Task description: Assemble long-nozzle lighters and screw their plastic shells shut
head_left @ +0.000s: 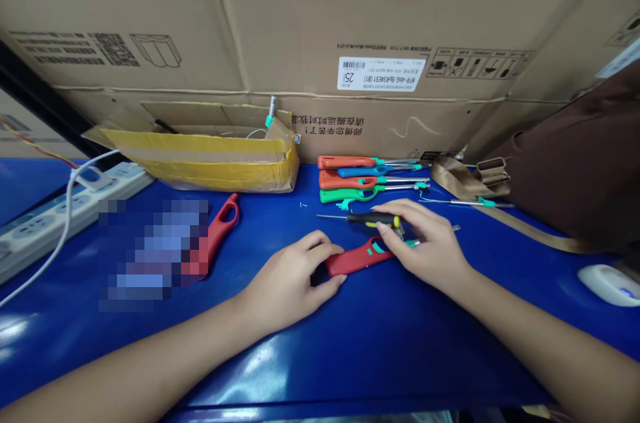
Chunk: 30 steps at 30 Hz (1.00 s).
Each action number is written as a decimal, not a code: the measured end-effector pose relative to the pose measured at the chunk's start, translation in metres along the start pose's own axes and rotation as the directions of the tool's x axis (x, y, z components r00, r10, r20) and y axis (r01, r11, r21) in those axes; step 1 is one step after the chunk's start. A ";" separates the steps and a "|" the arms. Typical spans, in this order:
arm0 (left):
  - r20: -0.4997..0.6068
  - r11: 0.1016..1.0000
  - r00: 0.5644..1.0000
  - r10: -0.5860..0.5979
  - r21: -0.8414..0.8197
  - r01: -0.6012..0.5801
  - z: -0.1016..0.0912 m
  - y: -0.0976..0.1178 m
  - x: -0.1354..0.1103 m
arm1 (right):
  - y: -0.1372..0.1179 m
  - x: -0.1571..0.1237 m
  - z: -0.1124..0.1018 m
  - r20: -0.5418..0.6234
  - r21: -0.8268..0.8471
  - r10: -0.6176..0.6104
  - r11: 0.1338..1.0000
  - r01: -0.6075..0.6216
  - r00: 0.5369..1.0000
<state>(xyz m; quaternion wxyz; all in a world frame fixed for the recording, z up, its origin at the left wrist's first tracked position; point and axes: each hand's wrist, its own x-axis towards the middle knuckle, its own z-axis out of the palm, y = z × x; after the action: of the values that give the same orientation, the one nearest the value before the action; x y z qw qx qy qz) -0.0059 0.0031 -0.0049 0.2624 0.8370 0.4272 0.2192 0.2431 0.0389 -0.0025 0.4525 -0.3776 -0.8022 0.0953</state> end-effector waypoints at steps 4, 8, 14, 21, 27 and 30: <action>0.012 1.000 1.000 -0.008 0.009 0.008 -0.001 0.000 -0.001 | 0.002 0.004 -0.012 -0.195 0.023 0.103 0.995 -0.101 0.975; 0.011 1.000 1.000 -0.002 0.015 0.002 -0.002 0.000 -0.001 | 0.008 0.007 -0.018 -0.300 0.093 0.201 0.979 -0.181 0.932; 0.017 1.000 1.000 0.015 0.004 -0.015 -0.002 -0.001 -0.001 | 0.011 0.008 -0.018 -0.251 0.104 0.211 0.976 -0.191 0.945; -0.012 0.998 1.000 0.004 -0.059 -0.005 -0.001 0.000 -0.001 | 0.005 0.010 -0.023 -0.291 0.206 0.292 0.949 -0.238 0.911; -0.134 0.915 0.977 -0.168 -0.390 0.103 0.001 0.005 0.005 | 0.001 0.007 -0.026 -0.214 0.495 0.406 0.829 -0.259 0.889; -0.108 0.796 0.950 -0.293 -0.579 0.180 0.000 0.005 0.008 | -0.001 0.003 -0.024 -0.165 0.542 0.389 0.804 -0.247 0.906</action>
<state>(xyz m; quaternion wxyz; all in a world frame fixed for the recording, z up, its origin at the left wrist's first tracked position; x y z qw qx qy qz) 0.0017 0.0075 -0.0001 0.4799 0.6371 0.4684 0.3800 0.2609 0.0362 0.0133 0.6173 -0.3842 -0.6038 0.3267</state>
